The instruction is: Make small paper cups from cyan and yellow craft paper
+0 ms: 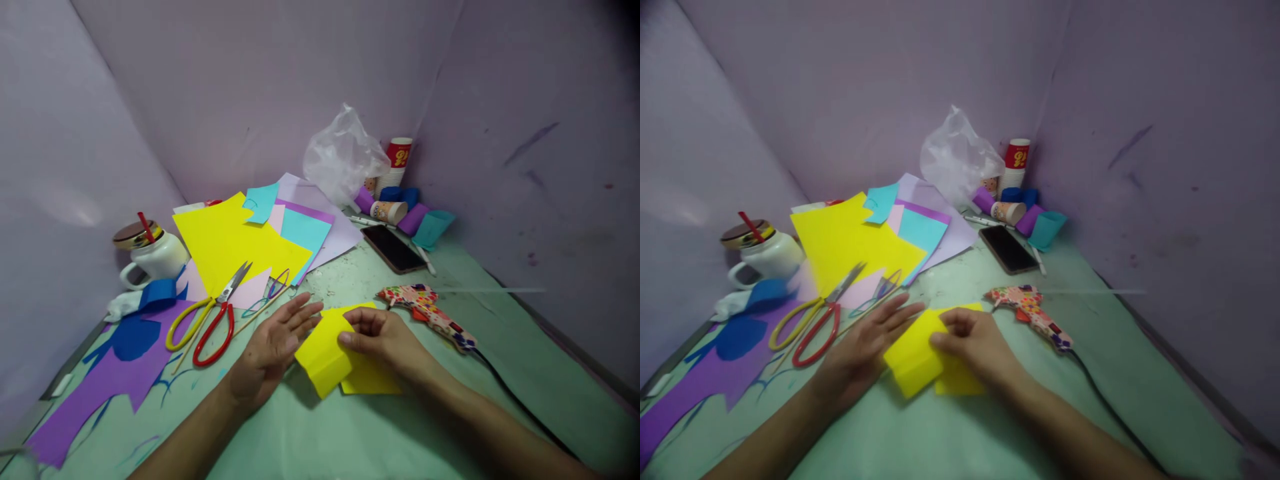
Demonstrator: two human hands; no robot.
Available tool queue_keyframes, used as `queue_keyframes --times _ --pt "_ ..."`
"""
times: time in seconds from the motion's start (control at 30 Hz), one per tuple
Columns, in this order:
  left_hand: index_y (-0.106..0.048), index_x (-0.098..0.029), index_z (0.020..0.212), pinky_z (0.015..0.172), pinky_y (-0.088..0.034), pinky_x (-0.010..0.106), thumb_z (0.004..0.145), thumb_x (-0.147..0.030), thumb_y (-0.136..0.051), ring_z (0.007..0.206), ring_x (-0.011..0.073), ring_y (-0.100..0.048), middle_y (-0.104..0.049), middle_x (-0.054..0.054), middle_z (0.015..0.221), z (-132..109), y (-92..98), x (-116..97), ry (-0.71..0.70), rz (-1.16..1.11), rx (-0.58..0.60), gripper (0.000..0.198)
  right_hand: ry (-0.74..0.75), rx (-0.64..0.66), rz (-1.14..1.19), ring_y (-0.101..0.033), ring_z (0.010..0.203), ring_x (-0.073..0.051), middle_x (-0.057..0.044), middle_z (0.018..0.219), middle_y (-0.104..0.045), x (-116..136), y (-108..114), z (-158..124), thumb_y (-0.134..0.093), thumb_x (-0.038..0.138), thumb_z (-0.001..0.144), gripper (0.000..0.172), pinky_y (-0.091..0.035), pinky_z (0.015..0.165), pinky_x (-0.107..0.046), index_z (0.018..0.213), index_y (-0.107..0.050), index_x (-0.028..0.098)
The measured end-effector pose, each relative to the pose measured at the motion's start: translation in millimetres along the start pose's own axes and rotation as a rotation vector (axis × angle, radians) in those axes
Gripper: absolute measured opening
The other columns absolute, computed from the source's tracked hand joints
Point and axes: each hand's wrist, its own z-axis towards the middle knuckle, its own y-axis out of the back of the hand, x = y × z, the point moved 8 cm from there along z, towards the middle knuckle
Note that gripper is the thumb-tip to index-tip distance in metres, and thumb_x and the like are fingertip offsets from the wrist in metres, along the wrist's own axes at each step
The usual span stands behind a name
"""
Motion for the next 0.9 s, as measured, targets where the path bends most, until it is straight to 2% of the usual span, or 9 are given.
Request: queue_keyframes --times 0.1,0.27,0.37,0.43,0.53,0.6,0.7,0.8,0.9 --pt "-0.048 -0.02 0.127 0.106 -0.035 0.044 0.067 -0.027 -0.074 0.122 0.028 -0.05 -0.051 0.013 0.136 -1 5.6 -9 -0.085 0.027 -0.052 0.065 -0.002 -0.018 0.023 -0.068 0.06 -0.015 -0.003 0.072 -0.074 -2 6 4 -0.087 0.032 0.051 0.038 -0.051 0.058 -0.025 0.079 -0.067 0.015" --pt "-0.046 -0.025 0.129 0.099 -0.043 0.04 0.063 -0.025 -0.078 0.124 0.0292 -0.047 -0.043 0.011 0.141 -3 2.3 -7 -0.117 0.173 0.002 0.074 -0.012 -0.073 0.048 -0.067 0.056 -0.015 -0.003 0.069 -0.073 -1 10 4 -0.087 0.034 0.049 0.041 -0.05 0.054 -0.025 0.077 -0.063 0.016" --pt "-0.044 -0.022 0.131 0.086 -0.05 0.037 0.062 -0.036 -0.078 0.109 0.0277 -0.058 -0.055 0.013 0.128 -1 2.9 1 -0.097 0.302 -0.066 0.078 -0.004 -0.096 0.05 -0.062 0.052 -0.012 0.0 0.065 -0.07 1 7 1 -0.087 0.035 0.048 0.043 -0.047 0.051 -0.022 0.077 -0.06 0.016" --pt "-0.054 -0.015 0.119 0.068 -0.053 0.03 0.064 -0.041 -0.075 0.083 0.022 -0.065 -0.067 0.012 0.101 0 5.8 5 -0.06 0.417 -0.141 0.065 -0.008 -0.093 0.022 -0.057 0.049 -0.009 0.001 0.063 -0.068 2 3 -1 -0.086 0.036 0.048 0.045 -0.043 0.049 -0.02 0.077 -0.059 0.016" --pt "-0.063 -0.01 0.093 0.044 -0.041 0.02 0.072 -0.042 -0.067 0.048 0.0102 -0.052 -0.061 0.003 0.059 -2 10.2 0 -0.043 0.529 -0.234 0.039 -0.036 -0.067 -0.045 -0.05 0.044 -0.007 0.002 0.056 -0.062 3 -1 -3 -0.085 0.039 0.046 0.045 -0.037 0.046 -0.019 0.071 -0.056 0.015" --pt "-0.063 -0.011 0.088 0.043 -0.036 0.018 0.076 -0.041 -0.063 0.045 0.0075 -0.046 -0.057 -0.001 0.055 -6 11.2 -11 -0.066 0.595 -0.28 0.033 0.0 -0.121 -0.118 -0.05 0.048 -0.009 0.002 0.057 -0.06 10 3 -4 -0.085 0.039 0.044 0.046 -0.038 0.048 -0.021 0.069 -0.055 0.016" --pt "-0.065 -0.013 0.084 0.053 -0.042 0.021 0.074 -0.038 -0.062 0.059 0.0116 -0.054 -0.062 0.002 0.068 -11 2.6 -28 -0.091 0.711 -0.256 0.027 0.181 -0.266 -0.267 -0.057 0.069 -0.014 -0.001 0.078 -0.062 33 14 -9 -0.084 0.039 0.046 0.05 -0.045 0.062 -0.026 0.086 -0.061 0.017" --pt "-0.066 -0.014 0.072 0.053 -0.039 0.02 0.07 -0.031 -0.062 0.062 0.0125 -0.052 -0.06 0.001 0.067 -14 -12.6 -35 -0.087 0.849 -0.168 0.017 0.229 -0.084 -0.263 -0.059 0.085 -0.017 -0.004 0.094 -0.064 34 -1 -10 -0.08 0.041 0.056 0.051 -0.046 0.075 -0.029 0.099 -0.064 0.019" --pt "-0.065 -0.014 0.07 0.047 -0.032 0.02 0.069 -0.026 -0.061 0.054 0.0094 -0.043 -0.056 -0.001 0.061 -16 -20.9 -35 -0.092 0.951 -0.131 0.013 0.132 0.2 -0.2 -0.06 0.076 -0.014 -0.004 0.089 -0.067 15 -24 -12 -0.075 0.044 0.067 0.037 -0.046 0.069 -0.027 0.094 -0.068 0.019"
